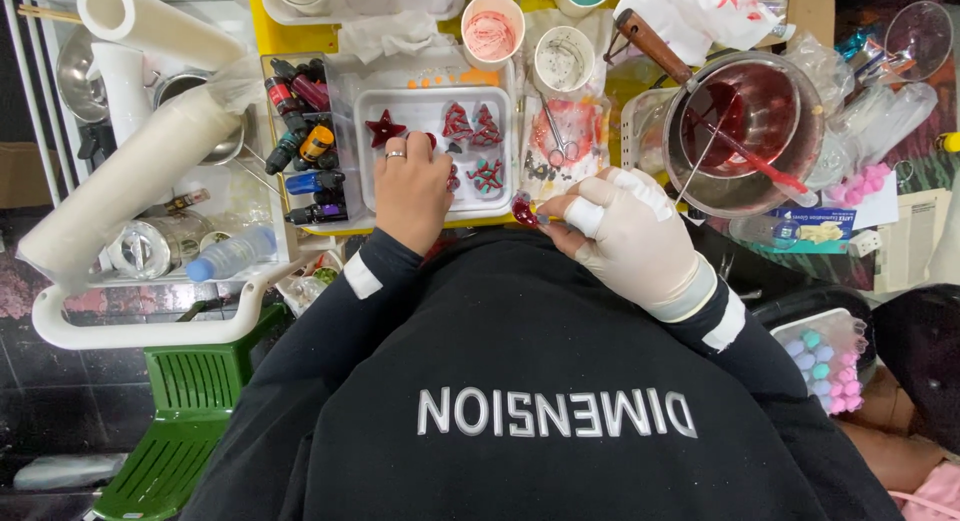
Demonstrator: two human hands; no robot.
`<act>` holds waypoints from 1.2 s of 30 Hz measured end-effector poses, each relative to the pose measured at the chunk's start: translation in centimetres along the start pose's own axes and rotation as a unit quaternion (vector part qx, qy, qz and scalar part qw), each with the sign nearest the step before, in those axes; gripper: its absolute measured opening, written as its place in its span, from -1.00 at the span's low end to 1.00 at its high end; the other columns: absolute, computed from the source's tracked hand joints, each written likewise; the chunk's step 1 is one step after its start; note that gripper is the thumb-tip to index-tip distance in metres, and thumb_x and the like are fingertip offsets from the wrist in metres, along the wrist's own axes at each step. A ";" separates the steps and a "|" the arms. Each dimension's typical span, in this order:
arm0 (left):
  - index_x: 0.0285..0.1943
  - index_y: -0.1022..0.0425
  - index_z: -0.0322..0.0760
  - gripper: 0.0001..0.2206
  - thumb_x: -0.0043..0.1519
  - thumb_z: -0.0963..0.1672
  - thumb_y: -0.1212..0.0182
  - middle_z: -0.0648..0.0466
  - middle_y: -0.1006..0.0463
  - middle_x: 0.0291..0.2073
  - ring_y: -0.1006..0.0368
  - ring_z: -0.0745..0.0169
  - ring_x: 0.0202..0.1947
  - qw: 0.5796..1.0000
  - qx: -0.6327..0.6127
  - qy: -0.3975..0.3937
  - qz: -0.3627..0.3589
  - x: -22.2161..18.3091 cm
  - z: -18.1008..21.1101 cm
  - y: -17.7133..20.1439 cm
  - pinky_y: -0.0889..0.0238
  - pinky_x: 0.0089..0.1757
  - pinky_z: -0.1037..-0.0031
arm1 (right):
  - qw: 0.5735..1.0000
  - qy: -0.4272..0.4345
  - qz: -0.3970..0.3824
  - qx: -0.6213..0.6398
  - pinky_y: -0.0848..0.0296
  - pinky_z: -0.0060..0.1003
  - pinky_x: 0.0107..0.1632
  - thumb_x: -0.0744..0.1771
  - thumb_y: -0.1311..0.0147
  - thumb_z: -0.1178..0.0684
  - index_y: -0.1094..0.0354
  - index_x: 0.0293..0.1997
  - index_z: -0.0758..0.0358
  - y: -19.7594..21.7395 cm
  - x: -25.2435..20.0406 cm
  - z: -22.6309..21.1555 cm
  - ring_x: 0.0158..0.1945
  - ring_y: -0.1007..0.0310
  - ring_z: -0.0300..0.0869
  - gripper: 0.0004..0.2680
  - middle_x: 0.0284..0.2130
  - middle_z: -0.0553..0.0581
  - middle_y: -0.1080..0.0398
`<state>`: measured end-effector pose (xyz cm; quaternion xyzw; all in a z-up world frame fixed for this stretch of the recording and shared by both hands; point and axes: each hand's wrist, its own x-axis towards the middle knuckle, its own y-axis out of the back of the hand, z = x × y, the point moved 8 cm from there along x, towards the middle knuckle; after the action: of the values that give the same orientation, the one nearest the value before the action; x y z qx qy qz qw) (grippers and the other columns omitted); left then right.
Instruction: The recorder uses a dropper to fill small silicone molds with liquid red wax at a workstation.
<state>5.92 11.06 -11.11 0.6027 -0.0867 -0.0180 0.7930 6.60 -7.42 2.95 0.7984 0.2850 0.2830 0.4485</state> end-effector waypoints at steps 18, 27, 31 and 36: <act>-0.24 -0.57 -0.11 -0.93 0.14 -0.17 -0.23 0.02 -0.36 -0.16 -0.30 -0.06 -0.04 0.998 0.025 0.026 0.053 0.7 -2.5 -1.5 -0.17 -0.11 0.20 | 0.999 -0.029 0.022 0.011 -0.40 -0.11 -0.19 0.26 -0.37 0.07 -0.51 -0.15 0.10 -1.0 -0.1 -0.1 -0.29 -0.41 -0.02 -0.85 -0.37 0.04 -0.41; -0.17 -0.56 -0.15 -0.89 0.17 -0.19 -0.20 0.04 -0.35 -0.21 -0.32 0.00 -0.12 0.999 0.018 0.043 0.015 0.5 -2.3 -1.5 -0.16 -0.14 0.19 | 0.997 -0.063 0.020 0.038 -0.40 -0.10 -0.20 0.26 -0.34 0.07 -0.52 -0.14 0.09 -2.9 -0.2 0.9 -0.28 -0.42 0.00 -0.85 -0.37 0.06 -0.40; 0.01 -0.59 -0.16 -0.77 0.18 -0.23 -0.25 0.05 -0.35 -0.18 -0.33 0.01 -0.13 0.998 -0.032 0.022 0.049 -0.9 -1.7 1.2 -0.18 -0.14 0.23 | 0.997 -0.062 0.029 0.034 -0.39 -0.10 -0.19 0.29 -0.35 0.05 -0.53 -0.19 0.08 -5.7 0.1 2.0 -0.28 -0.41 -0.02 -0.89 -0.40 0.06 -0.37; 0.15 -0.56 -0.24 -0.63 0.13 -0.21 -0.39 0.00 -0.39 -0.19 -0.38 -0.02 -0.17 0.989 -0.129 0.040 0.052 -3.2 -1.3 4.2 -0.26 -0.16 0.22 | 0.999 -0.031 0.016 0.041 -0.37 -0.12 -0.13 0.26 -0.33 0.03 -0.53 -0.20 0.07 -10.4 1.0 2.9 -0.23 -0.39 -0.04 -0.89 -0.36 0.03 -0.38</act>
<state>2.69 13.90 -7.77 0.4900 -0.0836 0.0361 0.8670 7.24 -3.82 -7.30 0.8290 0.2698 0.2536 0.4192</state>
